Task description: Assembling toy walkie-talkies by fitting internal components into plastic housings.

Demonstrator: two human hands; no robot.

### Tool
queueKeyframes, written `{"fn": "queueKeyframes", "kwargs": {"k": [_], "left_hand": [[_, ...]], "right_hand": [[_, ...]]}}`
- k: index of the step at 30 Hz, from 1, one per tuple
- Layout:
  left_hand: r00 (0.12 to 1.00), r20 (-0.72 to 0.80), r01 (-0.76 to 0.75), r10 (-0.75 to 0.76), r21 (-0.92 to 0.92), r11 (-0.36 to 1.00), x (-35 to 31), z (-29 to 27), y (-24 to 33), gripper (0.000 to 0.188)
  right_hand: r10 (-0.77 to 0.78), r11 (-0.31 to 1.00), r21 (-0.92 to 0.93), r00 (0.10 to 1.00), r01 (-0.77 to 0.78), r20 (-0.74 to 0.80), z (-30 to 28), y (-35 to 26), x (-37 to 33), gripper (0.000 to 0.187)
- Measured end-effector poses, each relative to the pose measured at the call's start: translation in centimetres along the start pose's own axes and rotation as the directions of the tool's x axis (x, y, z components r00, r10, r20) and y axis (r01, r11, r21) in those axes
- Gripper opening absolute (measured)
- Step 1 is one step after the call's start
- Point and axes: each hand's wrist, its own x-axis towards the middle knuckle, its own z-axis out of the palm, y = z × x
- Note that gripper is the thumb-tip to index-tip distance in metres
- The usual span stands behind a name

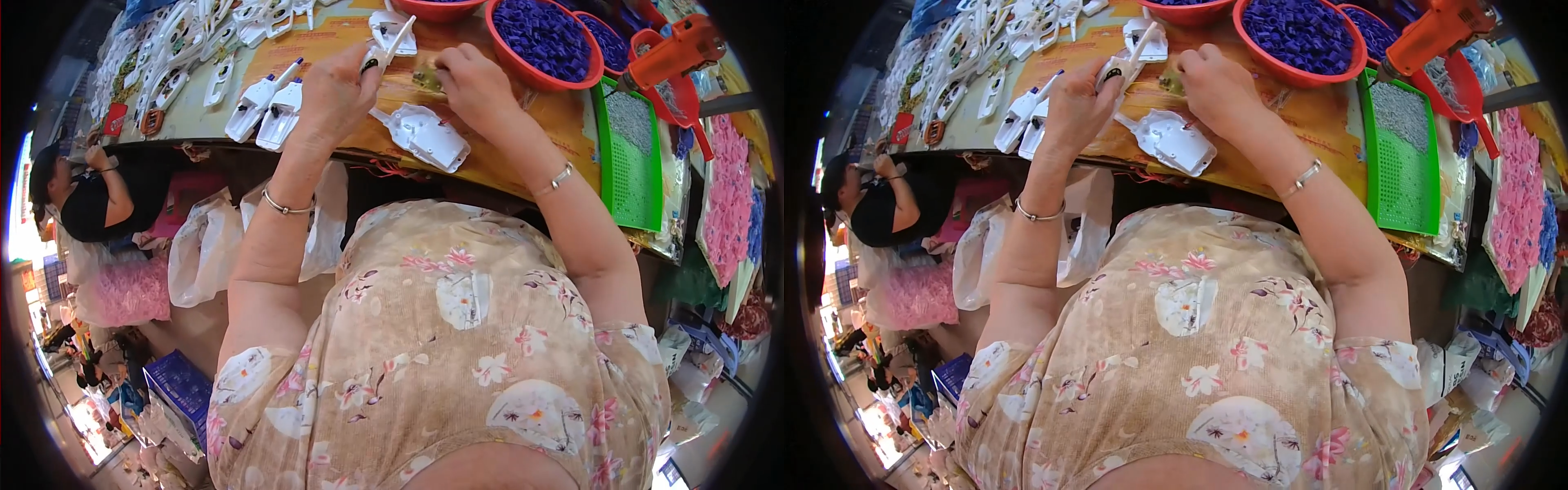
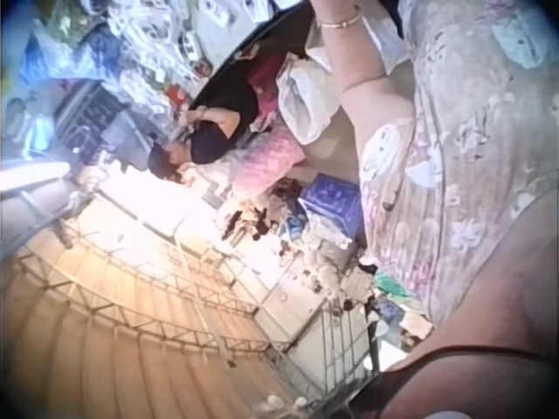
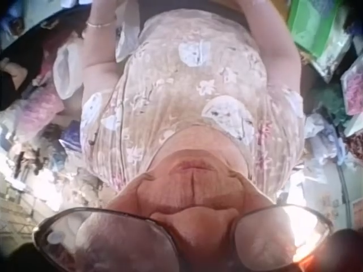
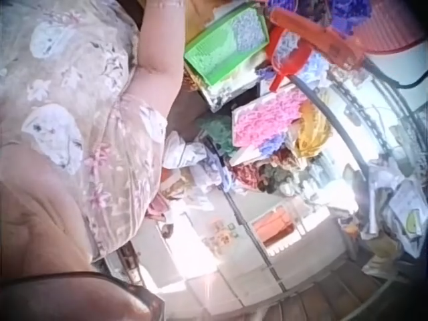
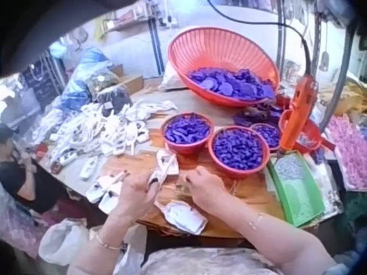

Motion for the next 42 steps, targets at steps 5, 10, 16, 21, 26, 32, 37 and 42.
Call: {"fn": "queueKeyframes", "kwargs": {"k": [5, 10, 16, 21, 26, 32, 37, 42], "left_hand": [[0.986, -0.009, -0.165, 0.164, -0.043, 0.985, 1.7, 1.9, 2.6, 0.011], [0.958, 0.039, -0.278, 0.283, -0.104, 0.955, 3.8, 6.0, 5.6, 0.012], [0.922, 0.237, -0.251, 0.307, -0.238, 0.938, 4.8, 9.6, 7.4, 0.021], [0.977, -0.016, -0.212, 0.213, -0.193, 0.958, 1.6, 7.0, 6.9, 0.029], [0.962, 0.223, 0.199, -0.157, -0.184, 0.963, -3.3, 6.5, 6.5, 0.057], [0.957, 0.231, 0.22, -0.178, -0.169, 0.961, -3.0, 8.3, 7.0, 0.07], [0.827, 0.472, 0.535, -0.306, -0.492, 0.687, -1.8, 7.1, 8.3, 0.054], [0.995, 0.103, 0.006, 0.002, -0.077, 0.997, -2.4, 5.7, 10.3, 0.038]], "right_hand": [[0.051, 0.998, -0.03, 0.982, -0.058, -0.184, -4.1, -0.1, -4.5, 0.015], [0.122, 0.992, 0.08, 0.911, -0.098, -0.394, -6.3, -0.3, -8.2, 0.019], [0.179, 0.965, 0.242, 0.921, -0.097, -0.345, -7.5, -0.7, -10.8, 0.022], [0.453, 0.815, 0.525, 0.834, -0.245, -0.314, -6.5, 0.5, -11.8, 0.026], [0.425, 0.855, 0.437, 0.86, -0.279, -0.282, -6.8, 0.2, -11.7, 0.026], [0.034, 0.997, -0.042, 0.898, -0.059, -0.439, -7.3, 0.4, -9.8, 0.026], [0.276, 0.954, -0.042, 0.92, -0.298, -0.278, -8.5, -0.1, -10.5, 0.016], [0.396, 0.918, 0.123, 0.896, -0.378, -0.199, -9.4, -1.4, -10.9, 0.012]]}}
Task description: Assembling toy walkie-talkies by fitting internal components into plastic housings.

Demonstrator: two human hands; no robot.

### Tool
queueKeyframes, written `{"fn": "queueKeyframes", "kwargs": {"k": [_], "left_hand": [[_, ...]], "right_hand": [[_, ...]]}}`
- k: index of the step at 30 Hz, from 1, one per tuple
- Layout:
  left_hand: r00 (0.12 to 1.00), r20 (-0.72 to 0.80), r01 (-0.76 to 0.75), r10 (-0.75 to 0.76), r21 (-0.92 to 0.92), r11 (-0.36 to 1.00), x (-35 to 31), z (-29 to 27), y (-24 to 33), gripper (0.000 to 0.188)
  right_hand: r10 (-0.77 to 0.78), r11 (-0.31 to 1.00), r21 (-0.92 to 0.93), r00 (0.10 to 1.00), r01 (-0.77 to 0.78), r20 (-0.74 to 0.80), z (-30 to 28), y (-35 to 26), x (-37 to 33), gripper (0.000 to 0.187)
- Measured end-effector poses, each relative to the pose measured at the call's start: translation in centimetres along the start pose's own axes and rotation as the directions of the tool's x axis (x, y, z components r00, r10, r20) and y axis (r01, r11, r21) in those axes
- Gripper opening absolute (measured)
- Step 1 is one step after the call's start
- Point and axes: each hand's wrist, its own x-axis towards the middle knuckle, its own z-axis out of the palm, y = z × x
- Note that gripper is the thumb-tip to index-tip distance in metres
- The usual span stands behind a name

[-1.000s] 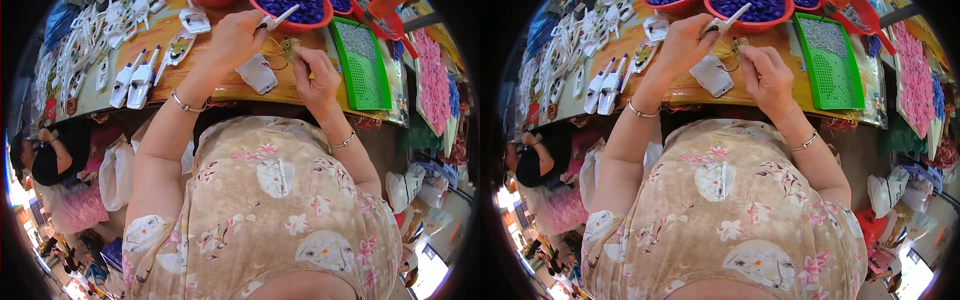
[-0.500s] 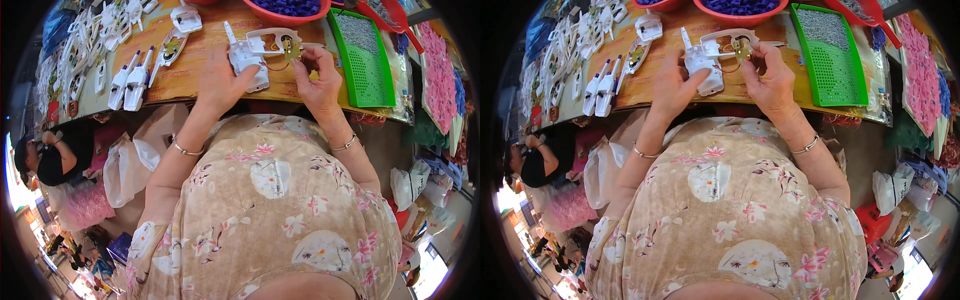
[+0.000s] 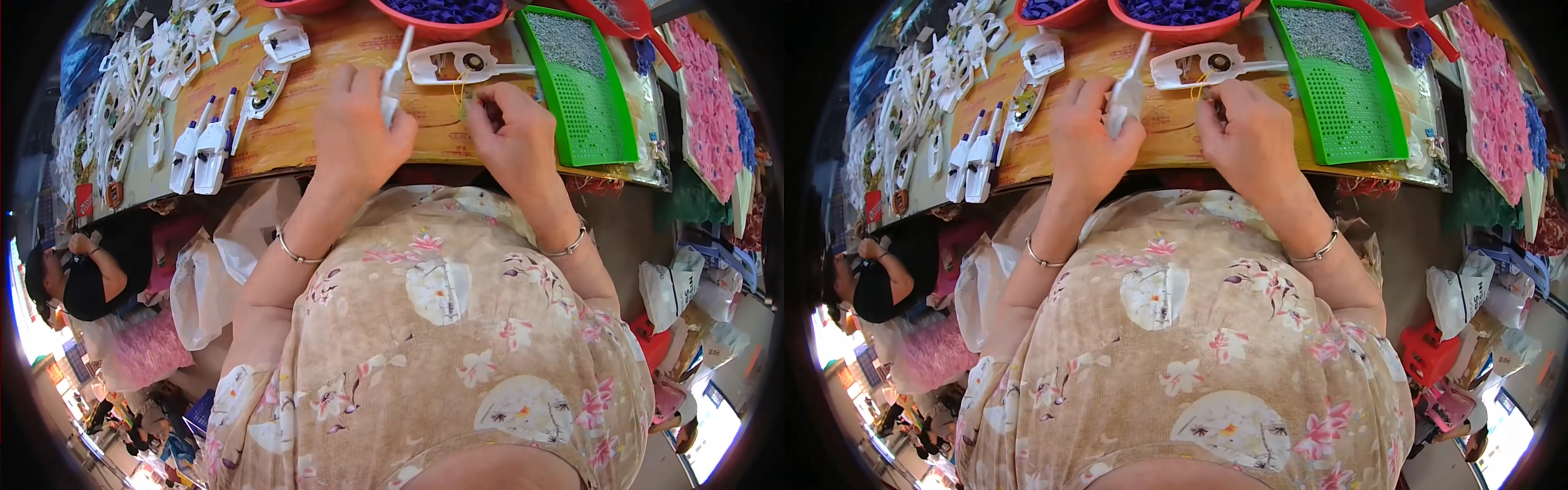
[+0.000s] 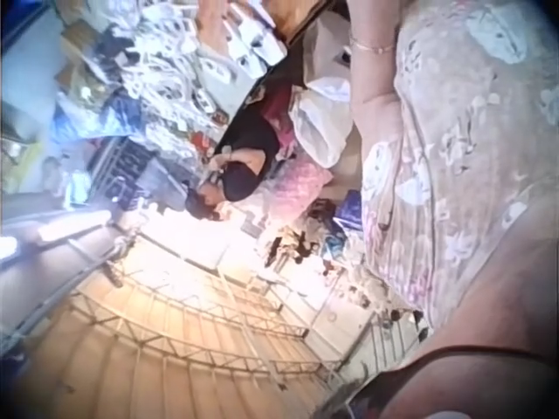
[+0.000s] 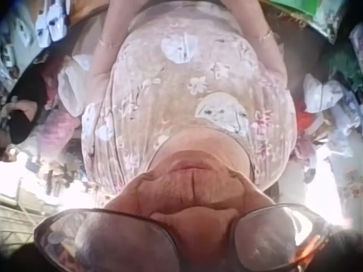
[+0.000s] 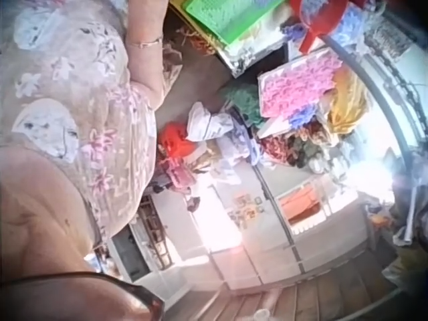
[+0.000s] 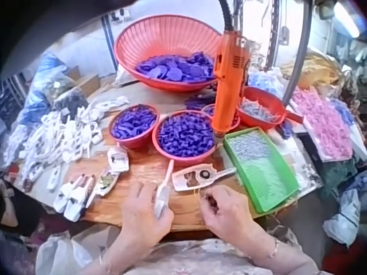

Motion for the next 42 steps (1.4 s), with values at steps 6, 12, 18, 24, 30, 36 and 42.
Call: {"fn": "queueKeyframes", "kwargs": {"k": [6, 12, 18, 24, 30, 36, 42], "left_hand": [[0.952, 0.254, 0.263, -0.169, -0.403, 0.877, 0.2, -0.8, -0.2, 0.035], [0.893, 0.278, 0.429, -0.354, -0.764, 0.482, -0.9, -1.9, 1.3, 0.028], [0.905, 0.181, 0.34, -0.386, -0.853, 0.397, -0.6, -3.3, 1.3, 0.026], [0.912, 0.112, 0.343, -0.394, -0.735, 0.585, -1.1, -1.5, -1.0, 0.024], [0.997, -0.024, 0.067, -0.08, -0.346, 0.936, 0.9, -0.2, -2.2, 0.027], [0.994, 0.101, 0.073, -0.032, -0.433, 0.899, 3.1, 1.6, -3.3, 0.029], [0.86, 0.47, 0.51, -0.202, -0.763, 0.397, 1.4, 1.1, -1.6, 0.029]], "right_hand": [[-0.161, 0.983, 0.062, 0.976, 0.172, -0.147, -1.1, -0.6, 1.2, 0.013], [-0.299, 0.943, 0.117, 0.948, 0.311, -0.11, -1.5, -1.3, 4.3, 0.014], [-0.544, 0.832, 0.014, 0.821, 0.554, -0.175, -1.0, -3.1, 6.8, 0.014], [-0.103, 0.993, -0.036, 0.984, 0.109, 0.143, 0.1, -1.9, 3.5, 0.009], [-0.124, 0.984, -0.128, 0.992, 0.124, 0.006, 0.9, -0.9, 0.7, 0.013], [-0.256, 0.966, -0.016, 0.946, 0.258, -0.2, 2.5, 1.5, 1.1, 0.025], [0.024, 0.891, 0.453, 0.993, 0.03, -0.113, 1.7, 0.9, 1.6, 0.023]]}}
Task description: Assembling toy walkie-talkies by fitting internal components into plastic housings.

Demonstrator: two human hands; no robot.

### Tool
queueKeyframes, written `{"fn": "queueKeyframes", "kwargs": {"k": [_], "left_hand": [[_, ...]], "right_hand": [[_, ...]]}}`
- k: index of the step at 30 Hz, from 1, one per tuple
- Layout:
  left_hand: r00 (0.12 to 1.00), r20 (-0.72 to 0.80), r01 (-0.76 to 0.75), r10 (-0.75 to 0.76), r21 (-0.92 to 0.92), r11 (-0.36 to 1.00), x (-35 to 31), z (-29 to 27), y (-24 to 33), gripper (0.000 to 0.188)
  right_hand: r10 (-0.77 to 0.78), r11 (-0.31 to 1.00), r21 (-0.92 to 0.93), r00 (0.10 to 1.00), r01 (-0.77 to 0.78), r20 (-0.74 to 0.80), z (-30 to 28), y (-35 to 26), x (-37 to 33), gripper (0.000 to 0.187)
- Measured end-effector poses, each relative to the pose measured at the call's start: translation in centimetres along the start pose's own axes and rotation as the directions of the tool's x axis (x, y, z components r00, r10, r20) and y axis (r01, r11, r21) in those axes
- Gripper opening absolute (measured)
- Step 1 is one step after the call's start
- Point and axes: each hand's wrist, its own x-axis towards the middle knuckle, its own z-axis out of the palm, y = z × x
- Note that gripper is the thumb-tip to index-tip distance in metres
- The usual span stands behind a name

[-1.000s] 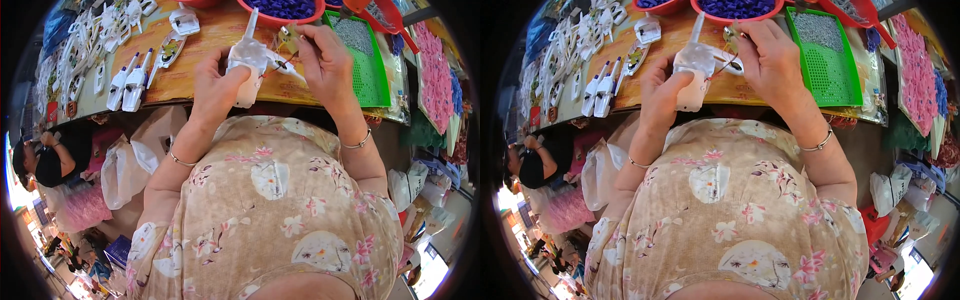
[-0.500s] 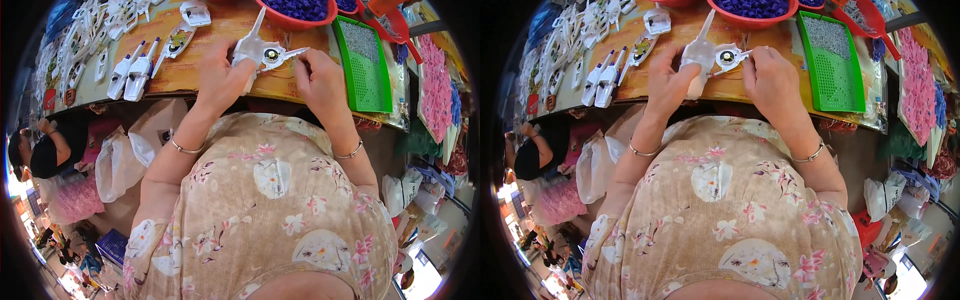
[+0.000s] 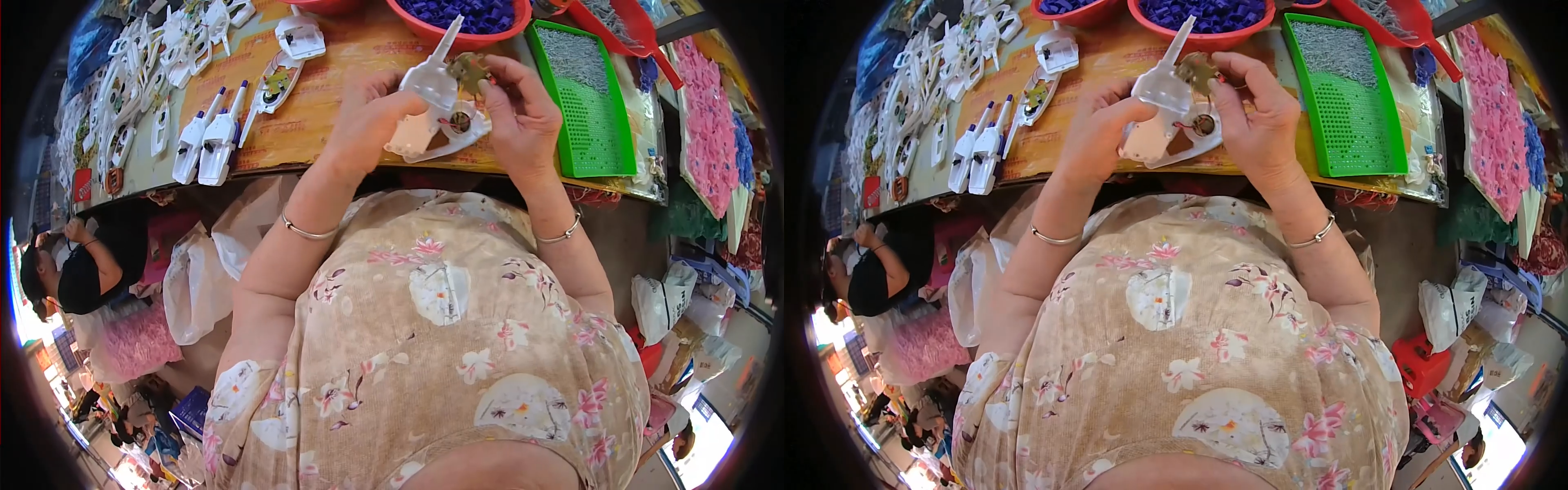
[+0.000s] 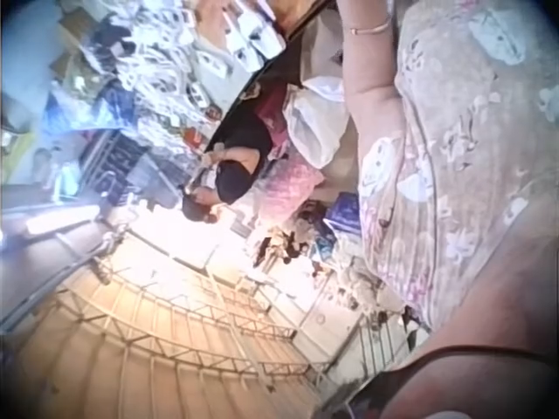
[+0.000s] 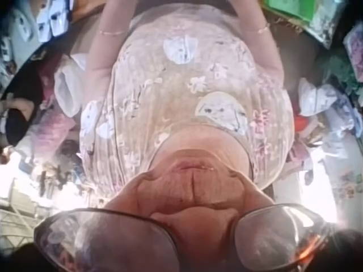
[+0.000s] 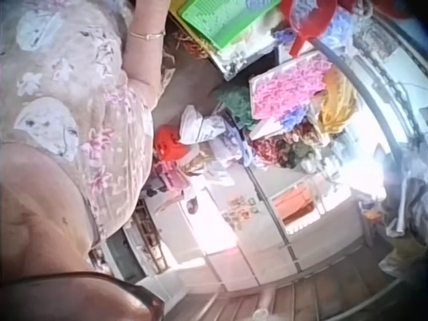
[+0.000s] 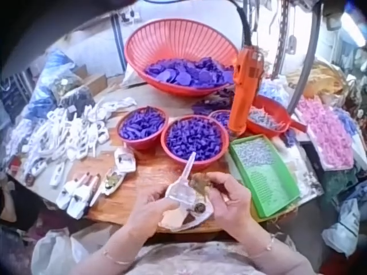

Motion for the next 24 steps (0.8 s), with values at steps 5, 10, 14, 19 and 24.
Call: {"fn": "queueKeyframes", "kwargs": {"k": [5, 10, 14, 19, 24], "left_hand": [[0.993, -0.014, 0.105, -0.114, -0.28, 0.954, -0.5, 0.1, -0.4, 0.028], [0.992, 0.033, 0.121, -0.118, -0.431, 0.894, -0.1, -0.2, -0.9, 0.028], [0.974, 0.11, 0.225, -0.199, -0.596, 0.771, -0.3, 0.3, -0.6, 0.029], [0.971, 0.094, 0.228, -0.219, -0.63, 0.742, -0.9, 0.7, -0.9, 0.03], [0.991, 0.087, 0.132, -0.103, -0.474, 0.87, -1.1, 1.1, -1.1, 0.035]], "right_hand": [[0.158, 0.975, 0.137, 0.977, -0.178, 0.146, -0.1, -0.5, 0.5, 0.02], [0.059, 0.996, 0.056, 0.994, -0.064, 0.088, 0.5, -0.1, 1.0, 0.016], [-0.077, 0.997, -0.019, 0.992, 0.08, 0.097, 0.8, 0.4, 1.2, 0.015], [-0.095, 0.988, -0.111, 0.989, 0.108, 0.11, 0.6, 0.0, 1.0, 0.011], [-0.158, 0.946, -0.271, 0.982, 0.18, 0.099, 0.7, -0.3, 0.7, 0.008]]}}
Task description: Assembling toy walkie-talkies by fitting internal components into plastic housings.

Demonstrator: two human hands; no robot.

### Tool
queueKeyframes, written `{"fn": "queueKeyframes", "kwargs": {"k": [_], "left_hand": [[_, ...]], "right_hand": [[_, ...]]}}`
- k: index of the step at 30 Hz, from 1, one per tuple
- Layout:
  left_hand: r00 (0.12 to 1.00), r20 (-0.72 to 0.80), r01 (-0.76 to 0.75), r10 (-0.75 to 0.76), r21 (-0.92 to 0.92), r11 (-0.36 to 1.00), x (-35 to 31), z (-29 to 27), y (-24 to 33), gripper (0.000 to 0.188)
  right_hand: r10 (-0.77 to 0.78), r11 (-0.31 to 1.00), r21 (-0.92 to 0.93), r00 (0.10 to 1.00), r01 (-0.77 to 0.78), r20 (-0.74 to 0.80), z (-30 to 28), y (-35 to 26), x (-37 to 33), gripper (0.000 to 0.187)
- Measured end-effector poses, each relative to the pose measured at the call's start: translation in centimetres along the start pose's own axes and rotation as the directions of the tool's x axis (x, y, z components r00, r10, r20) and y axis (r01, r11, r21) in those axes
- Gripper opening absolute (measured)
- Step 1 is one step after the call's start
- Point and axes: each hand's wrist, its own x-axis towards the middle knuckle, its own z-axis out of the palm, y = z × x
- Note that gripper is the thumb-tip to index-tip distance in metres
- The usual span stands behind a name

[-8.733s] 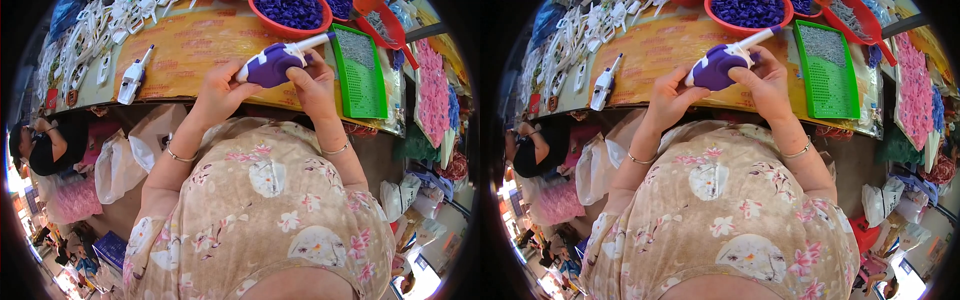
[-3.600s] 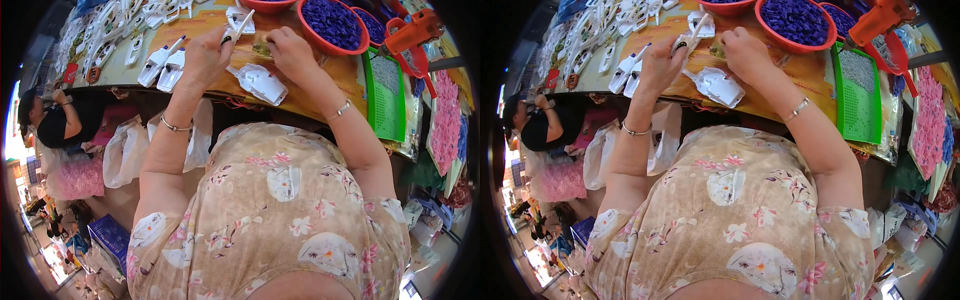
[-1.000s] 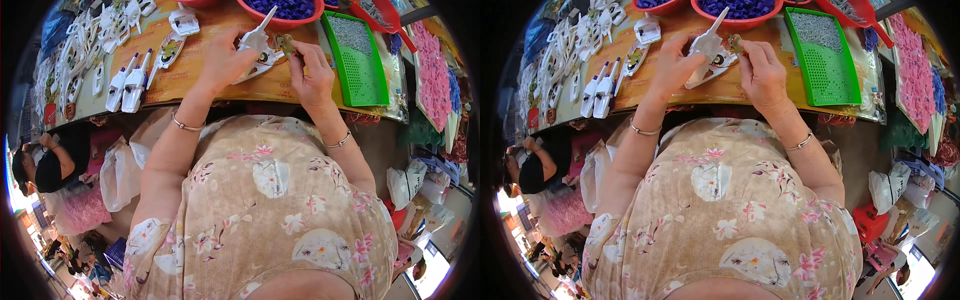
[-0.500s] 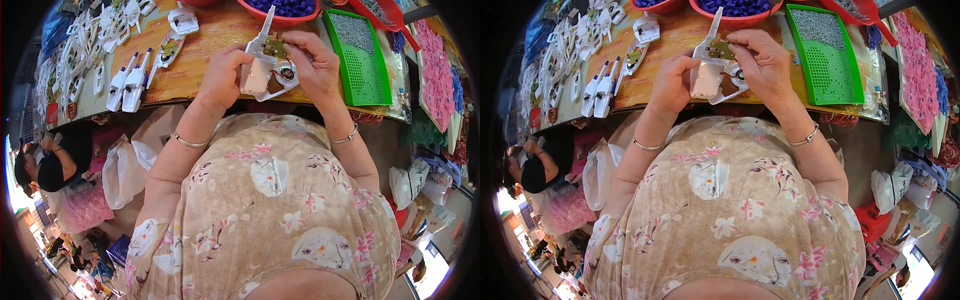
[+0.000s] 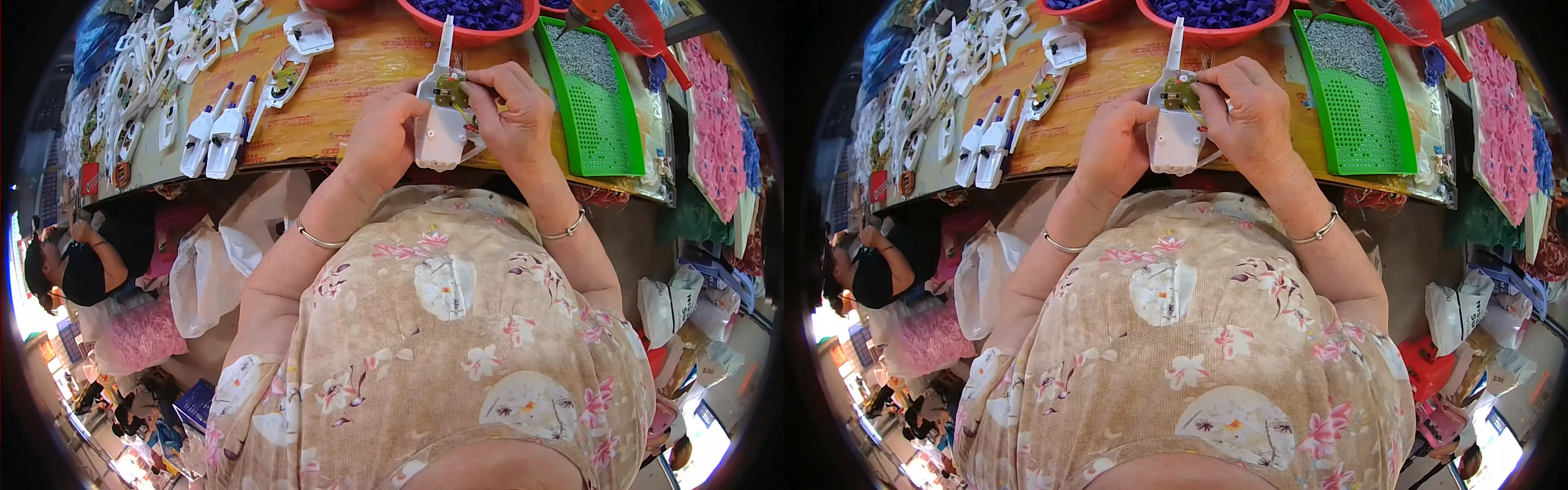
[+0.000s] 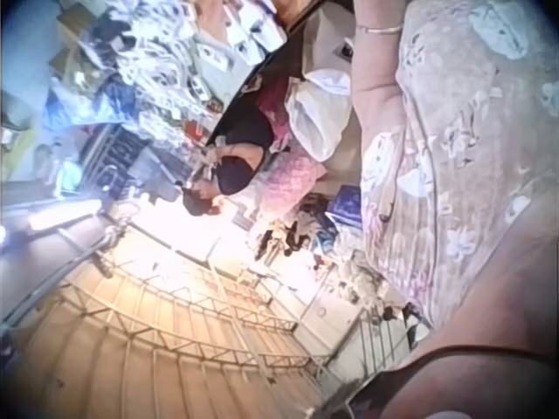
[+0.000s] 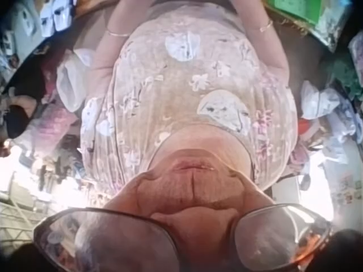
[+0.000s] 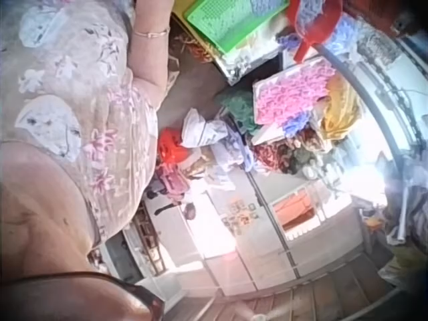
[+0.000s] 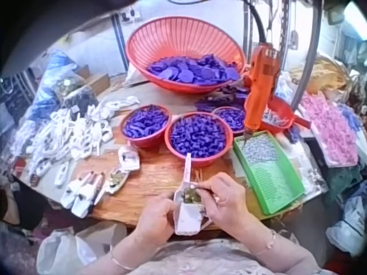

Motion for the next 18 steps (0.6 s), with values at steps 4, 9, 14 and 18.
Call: {"fn": "queueKeyframes", "kwargs": {"k": [4, 9, 14, 18], "left_hand": [[0.998, -0.047, -0.04, 0.044, 0.07, 0.997, -0.2, 0.8, 0.0, 0.03], [0.992, -0.041, -0.105, 0.115, 0.206, 0.973, -0.4, 1.3, -0.5, 0.028], [0.985, -0.056, -0.15, 0.165, 0.21, 0.966, -0.4, 1.9, -0.4, 0.024], [0.976, -0.072, -0.175, 0.203, 0.29, 0.941, -0.2, 1.6, -0.5, 0.023]], "right_hand": [[-0.107, 0.987, -0.121, 0.994, 0.105, -0.009, -0.2, -0.4, 0.2, 0.008], [-0.242, 0.937, -0.253, 0.97, 0.241, 0.03, -0.9, -1.4, 0.8, 0.008], [0.007, 0.996, -0.09, 0.999, -0.003, 0.049, -0.7, -1.2, 0.4, 0.008], [-0.074, 0.992, -0.103, 0.997, 0.075, 0.01, -0.3, -1.2, 0.2, 0.008]]}}
